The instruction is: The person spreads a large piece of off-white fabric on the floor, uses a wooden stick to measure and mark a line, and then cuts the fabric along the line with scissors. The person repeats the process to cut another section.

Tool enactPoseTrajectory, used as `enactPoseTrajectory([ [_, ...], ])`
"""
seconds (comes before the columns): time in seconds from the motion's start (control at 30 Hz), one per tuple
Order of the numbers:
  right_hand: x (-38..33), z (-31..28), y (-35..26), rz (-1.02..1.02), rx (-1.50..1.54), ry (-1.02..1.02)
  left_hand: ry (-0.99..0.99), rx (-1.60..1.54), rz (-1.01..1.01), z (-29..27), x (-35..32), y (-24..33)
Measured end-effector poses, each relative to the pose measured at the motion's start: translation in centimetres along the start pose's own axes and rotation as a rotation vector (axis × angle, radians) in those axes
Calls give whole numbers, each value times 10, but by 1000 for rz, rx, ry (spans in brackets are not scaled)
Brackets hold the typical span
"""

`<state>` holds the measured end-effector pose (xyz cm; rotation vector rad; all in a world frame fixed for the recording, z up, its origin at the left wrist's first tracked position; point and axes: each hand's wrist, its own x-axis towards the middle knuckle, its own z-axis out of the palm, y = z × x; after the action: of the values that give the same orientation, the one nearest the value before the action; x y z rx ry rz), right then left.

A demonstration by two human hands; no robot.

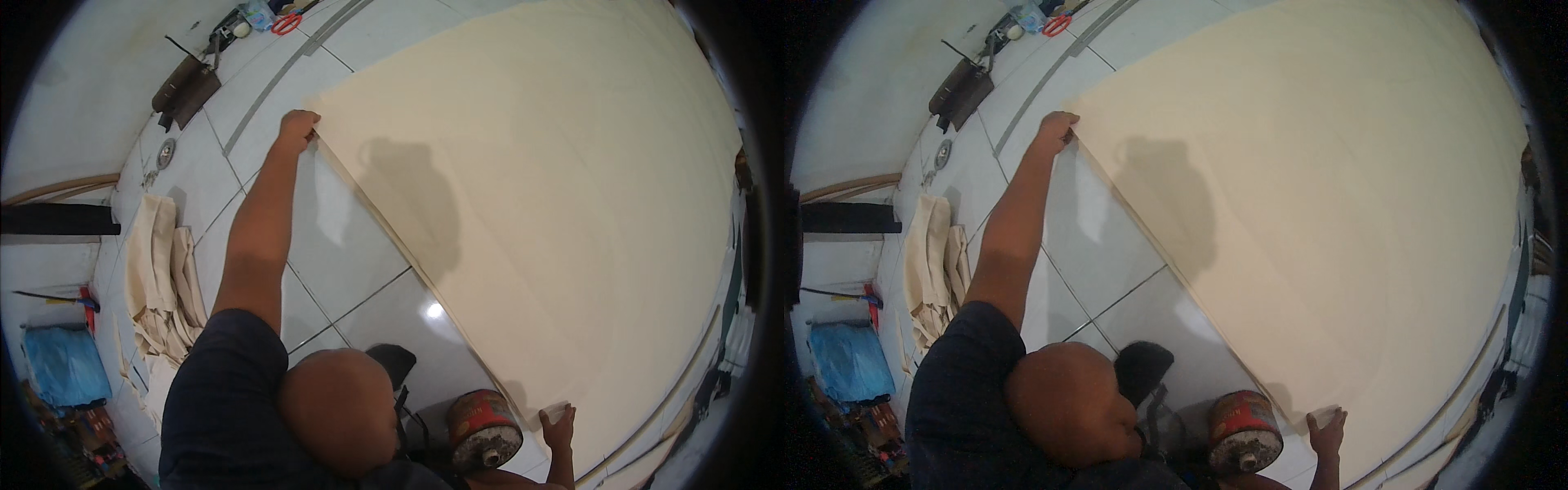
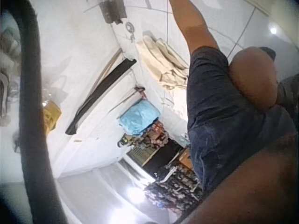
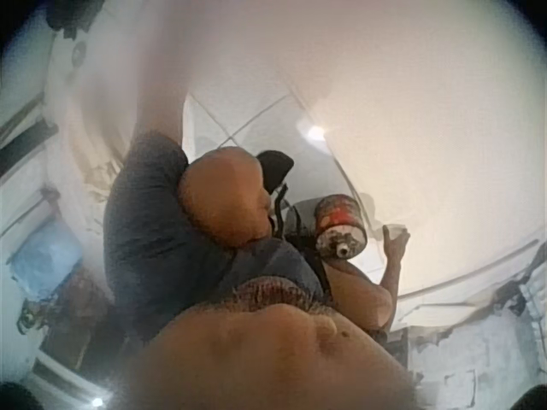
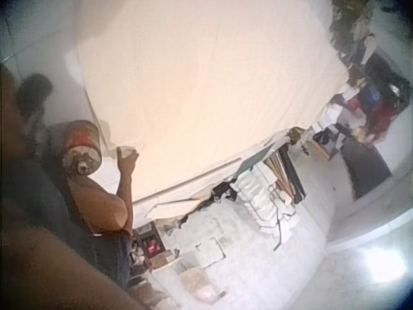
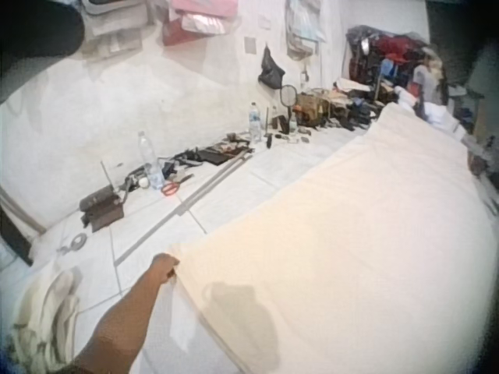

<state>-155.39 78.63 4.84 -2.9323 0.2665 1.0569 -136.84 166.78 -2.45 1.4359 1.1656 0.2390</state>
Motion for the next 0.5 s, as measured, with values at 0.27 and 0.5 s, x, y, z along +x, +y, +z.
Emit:
enactPoseTrajectory([
  [0.27, 3, -5, -3, 1, 54, -36, 167, 86, -40, 0, 21, -35],
  [0.5, 3, 0, 0, -15, 56, 16, 221, 49, -114, 4, 19, -28],
])
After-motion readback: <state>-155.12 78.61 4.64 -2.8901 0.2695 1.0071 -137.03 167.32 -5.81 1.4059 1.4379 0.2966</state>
